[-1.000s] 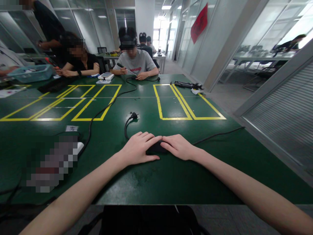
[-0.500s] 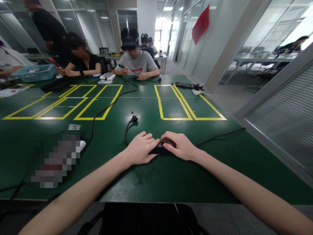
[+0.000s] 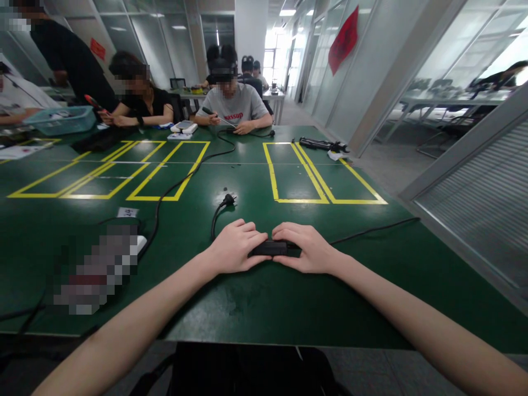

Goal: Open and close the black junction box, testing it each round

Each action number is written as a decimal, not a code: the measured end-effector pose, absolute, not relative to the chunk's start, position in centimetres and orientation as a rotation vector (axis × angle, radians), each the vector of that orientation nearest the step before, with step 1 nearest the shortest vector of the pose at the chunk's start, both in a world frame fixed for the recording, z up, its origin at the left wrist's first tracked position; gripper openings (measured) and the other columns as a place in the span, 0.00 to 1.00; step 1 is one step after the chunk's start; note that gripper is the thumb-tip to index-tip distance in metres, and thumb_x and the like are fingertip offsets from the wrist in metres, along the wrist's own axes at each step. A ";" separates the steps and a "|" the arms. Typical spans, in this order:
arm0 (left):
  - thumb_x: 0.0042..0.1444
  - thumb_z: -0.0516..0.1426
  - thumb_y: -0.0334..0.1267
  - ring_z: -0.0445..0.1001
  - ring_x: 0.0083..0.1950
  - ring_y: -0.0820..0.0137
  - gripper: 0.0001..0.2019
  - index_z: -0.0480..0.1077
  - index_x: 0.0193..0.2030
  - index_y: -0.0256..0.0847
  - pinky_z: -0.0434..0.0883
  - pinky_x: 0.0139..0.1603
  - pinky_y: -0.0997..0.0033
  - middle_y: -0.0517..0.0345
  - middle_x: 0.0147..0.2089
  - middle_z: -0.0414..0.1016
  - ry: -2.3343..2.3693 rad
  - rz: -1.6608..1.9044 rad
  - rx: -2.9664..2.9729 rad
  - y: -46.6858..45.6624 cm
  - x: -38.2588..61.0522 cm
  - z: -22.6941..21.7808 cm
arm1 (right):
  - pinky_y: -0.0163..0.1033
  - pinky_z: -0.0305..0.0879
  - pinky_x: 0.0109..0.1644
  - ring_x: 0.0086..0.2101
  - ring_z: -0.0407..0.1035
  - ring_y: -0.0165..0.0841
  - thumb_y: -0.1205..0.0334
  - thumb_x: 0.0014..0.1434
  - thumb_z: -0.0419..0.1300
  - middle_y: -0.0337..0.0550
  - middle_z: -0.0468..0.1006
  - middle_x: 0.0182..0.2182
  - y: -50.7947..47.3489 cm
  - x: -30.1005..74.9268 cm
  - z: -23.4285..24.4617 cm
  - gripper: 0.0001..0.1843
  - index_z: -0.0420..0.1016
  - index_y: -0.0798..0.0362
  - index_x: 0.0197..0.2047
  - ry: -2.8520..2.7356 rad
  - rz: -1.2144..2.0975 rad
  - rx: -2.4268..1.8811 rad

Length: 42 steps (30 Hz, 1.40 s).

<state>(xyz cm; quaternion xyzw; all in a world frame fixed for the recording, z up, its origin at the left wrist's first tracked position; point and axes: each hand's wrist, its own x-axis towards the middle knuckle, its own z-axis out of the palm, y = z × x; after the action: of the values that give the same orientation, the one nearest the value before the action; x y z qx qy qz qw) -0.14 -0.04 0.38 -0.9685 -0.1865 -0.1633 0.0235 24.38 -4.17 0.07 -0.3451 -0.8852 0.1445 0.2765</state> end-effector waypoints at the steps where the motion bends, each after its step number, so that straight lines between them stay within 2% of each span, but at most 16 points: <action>1: 0.72 0.51 0.52 0.75 0.42 0.60 0.21 0.75 0.49 0.36 0.67 0.43 0.59 0.46 0.42 0.81 -0.563 -0.486 -2.997 -0.1 -0.1 0.3 | 0.42 0.70 0.41 0.38 0.72 0.38 0.51 0.64 0.63 0.47 0.79 0.41 -4.1 24.5 0.2 0.13 0.73 0.51 0.45 -2.348 0.545 -0.974; 5: 0.71 0.52 0.54 0.74 0.41 0.61 0.22 0.75 0.48 0.36 0.66 0.42 0.60 0.47 0.40 0.81 -0.492 -0.457 -2.992 -0.5 0.4 -0.2 | 0.34 0.63 0.32 0.31 0.66 0.29 0.48 0.62 0.65 0.38 0.74 0.36 -3.8 24.7 0.6 0.17 0.67 0.51 0.39 -2.222 1.130 -1.072; 10: 0.71 0.52 0.55 0.75 0.41 0.60 0.23 0.75 0.45 0.35 0.67 0.43 0.60 0.48 0.39 0.81 -0.464 -0.459 -3.008 -0.9 0.9 0.0 | 0.33 0.63 0.34 0.32 0.63 0.28 0.46 0.59 0.68 0.34 0.67 0.33 -3.9 24.2 0.6 0.21 0.63 0.51 0.36 -2.085 1.350 -0.984; 12: 0.71 0.52 0.56 0.76 0.45 0.59 0.23 0.75 0.50 0.36 0.69 0.46 0.59 0.46 0.43 0.81 -0.523 -0.512 -3.007 -0.7 0.8 0.3 | 0.33 0.63 0.33 0.30 0.63 0.28 0.44 0.60 0.67 0.34 0.68 0.31 -3.8 24.1 0.3 0.22 0.64 0.50 0.37 -1.995 1.407 -0.961; 16: 0.71 0.54 0.49 0.73 0.61 0.54 0.22 0.70 0.64 0.39 0.70 0.59 0.52 0.41 0.62 0.77 -0.583 -0.752 -2.920 -0.2 0.2 1.0 | 0.31 0.57 0.24 0.25 0.65 0.28 0.39 0.56 0.68 0.36 0.75 0.29 -2.5 25.1 -0.2 0.26 0.61 0.49 0.36 -1.705 1.515 -1.026; 19: 0.71 0.54 0.44 0.71 0.65 0.55 0.19 0.71 0.64 0.42 0.70 0.63 0.50 0.43 0.67 0.73 -0.553 -0.824 -2.917 -0.1 -0.2 1.0 | 0.31 0.57 0.24 0.27 0.70 0.31 0.39 0.52 0.70 0.39 0.80 0.31 -0.7 27.1 -0.1 0.28 0.58 0.47 0.34 -1.404 1.358 -1.149; 26: 0.71 0.54 0.41 0.75 0.61 0.58 0.14 0.77 0.54 0.40 0.72 0.60 0.55 0.47 0.61 0.78 -0.499 -0.796 -3.063 0.3 -0.1 -0.1 | 0.33 0.57 0.23 0.25 0.71 0.33 0.35 0.48 0.66 0.38 0.78 0.29 2.8 33.7 -0.4 0.30 0.52 0.45 0.33 -0.983 0.511 -1.235; 28: 0.71 0.54 0.41 0.76 0.60 0.59 0.13 0.77 0.52 0.39 0.73 0.59 0.56 0.47 0.59 0.79 -0.487 -0.814 -3.072 0.3 0.0 -0.2 | 0.36 0.61 0.27 0.26 0.71 0.35 0.36 0.50 0.64 0.40 0.78 0.31 3.1 35.3 -0.7 0.28 0.54 0.45 0.34 -0.981 0.264 -1.292; 31: 0.71 0.54 0.41 0.76 0.58 0.59 0.13 0.78 0.51 0.39 0.73 0.57 0.57 0.48 0.57 0.81 -0.486 -0.825 -3.087 0.3 0.0 -0.2 | 0.43 0.67 0.39 0.33 0.73 0.39 0.40 0.52 0.63 0.43 0.77 0.31 3.0 37.2 -1.4 0.22 0.58 0.46 0.33 -1.103 -0.005 -1.513; 33: 0.72 0.54 0.41 0.77 0.57 0.60 0.13 0.78 0.51 0.39 0.73 0.56 0.58 0.49 0.56 0.81 -0.507 -0.803 -3.105 0.3 0.0 -0.2 | 0.45 0.67 0.41 0.35 0.73 0.43 0.44 0.54 0.63 0.45 0.77 0.31 2.9 38.0 -1.9 0.18 0.61 0.46 0.32 -1.194 -0.064 -1.754; 36: 0.71 0.54 0.41 0.77 0.56 0.61 0.13 0.78 0.51 0.40 0.73 0.55 0.59 0.50 0.54 0.82 -0.553 -0.762 -3.137 0.4 -0.1 -0.2 | 0.44 0.64 0.38 0.35 0.73 0.45 0.46 0.54 0.63 0.47 0.78 0.32 2.9 38.7 -2.3 0.17 0.63 0.46 0.31 -1.315 -0.052 -2.044; 42: 0.71 0.54 0.41 0.78 0.55 0.62 0.12 0.78 0.51 0.40 0.73 0.54 0.60 0.51 0.53 0.82 -0.533 -0.767 -3.151 0.6 -0.1 -0.5 | 0.40 0.58 0.33 0.36 0.73 0.45 0.45 0.56 0.63 0.48 0.81 0.36 3.1 39.3 -2.7 0.15 0.67 0.47 0.33 -1.531 -0.098 -2.100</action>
<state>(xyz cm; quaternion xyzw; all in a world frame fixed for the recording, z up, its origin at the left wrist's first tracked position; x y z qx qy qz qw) -0.06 0.57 -0.54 -0.9562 -0.1618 -0.2329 -0.0724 39.31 3.08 -2.68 -0.7782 -0.5672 -0.0365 0.2671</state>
